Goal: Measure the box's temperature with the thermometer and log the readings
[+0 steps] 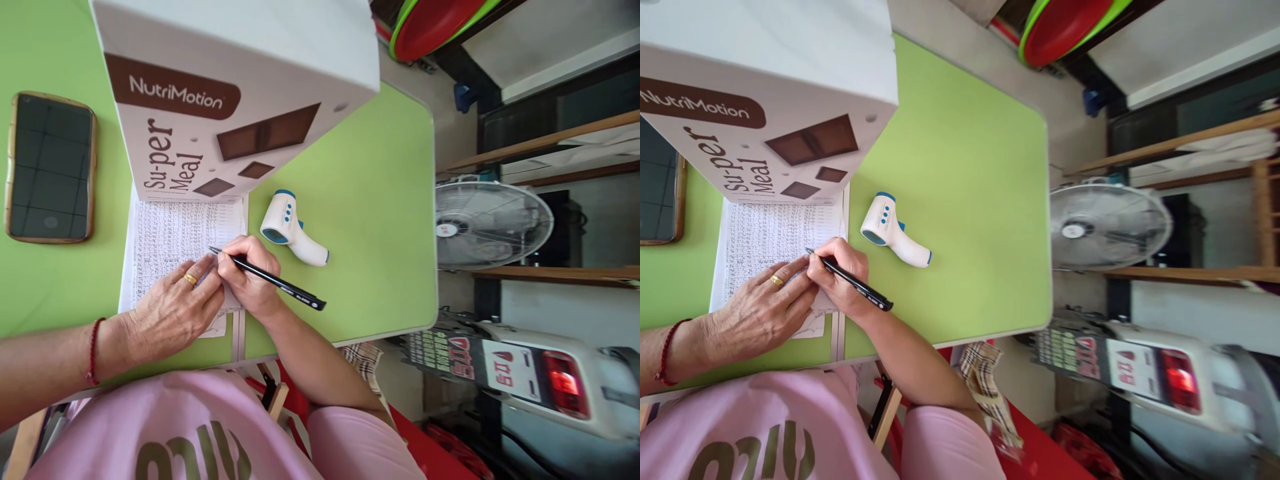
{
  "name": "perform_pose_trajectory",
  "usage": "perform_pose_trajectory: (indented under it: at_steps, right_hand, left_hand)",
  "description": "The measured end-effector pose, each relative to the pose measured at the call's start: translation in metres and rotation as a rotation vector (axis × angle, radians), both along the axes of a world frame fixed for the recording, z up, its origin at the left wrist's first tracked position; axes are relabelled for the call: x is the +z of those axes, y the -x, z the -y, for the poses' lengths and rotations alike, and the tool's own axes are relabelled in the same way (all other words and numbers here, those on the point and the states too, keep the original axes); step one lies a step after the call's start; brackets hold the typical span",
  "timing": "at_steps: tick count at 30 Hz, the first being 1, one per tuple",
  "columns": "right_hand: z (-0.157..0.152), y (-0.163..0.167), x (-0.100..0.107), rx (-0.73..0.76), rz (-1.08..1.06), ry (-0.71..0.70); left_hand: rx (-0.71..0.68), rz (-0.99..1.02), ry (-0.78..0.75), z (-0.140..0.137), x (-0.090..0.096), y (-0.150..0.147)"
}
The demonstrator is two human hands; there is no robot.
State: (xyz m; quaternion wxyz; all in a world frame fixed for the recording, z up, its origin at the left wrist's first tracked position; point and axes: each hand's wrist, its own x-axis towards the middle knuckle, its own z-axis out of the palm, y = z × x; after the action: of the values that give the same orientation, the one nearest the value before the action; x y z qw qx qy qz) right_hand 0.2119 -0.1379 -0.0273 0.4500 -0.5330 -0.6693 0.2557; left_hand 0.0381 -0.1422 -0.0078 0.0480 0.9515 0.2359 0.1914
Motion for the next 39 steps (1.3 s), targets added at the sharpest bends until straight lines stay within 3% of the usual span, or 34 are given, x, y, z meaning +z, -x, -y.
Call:
perform_pose_trajectory:
  at_steps: [39]
  right_hand:
    - [-0.001,0.0008,-0.0008,-0.035,-0.013,-0.022]
  left_hand:
    - [-0.007,-0.007,-0.014,-0.0019,-0.0003,-0.0005]
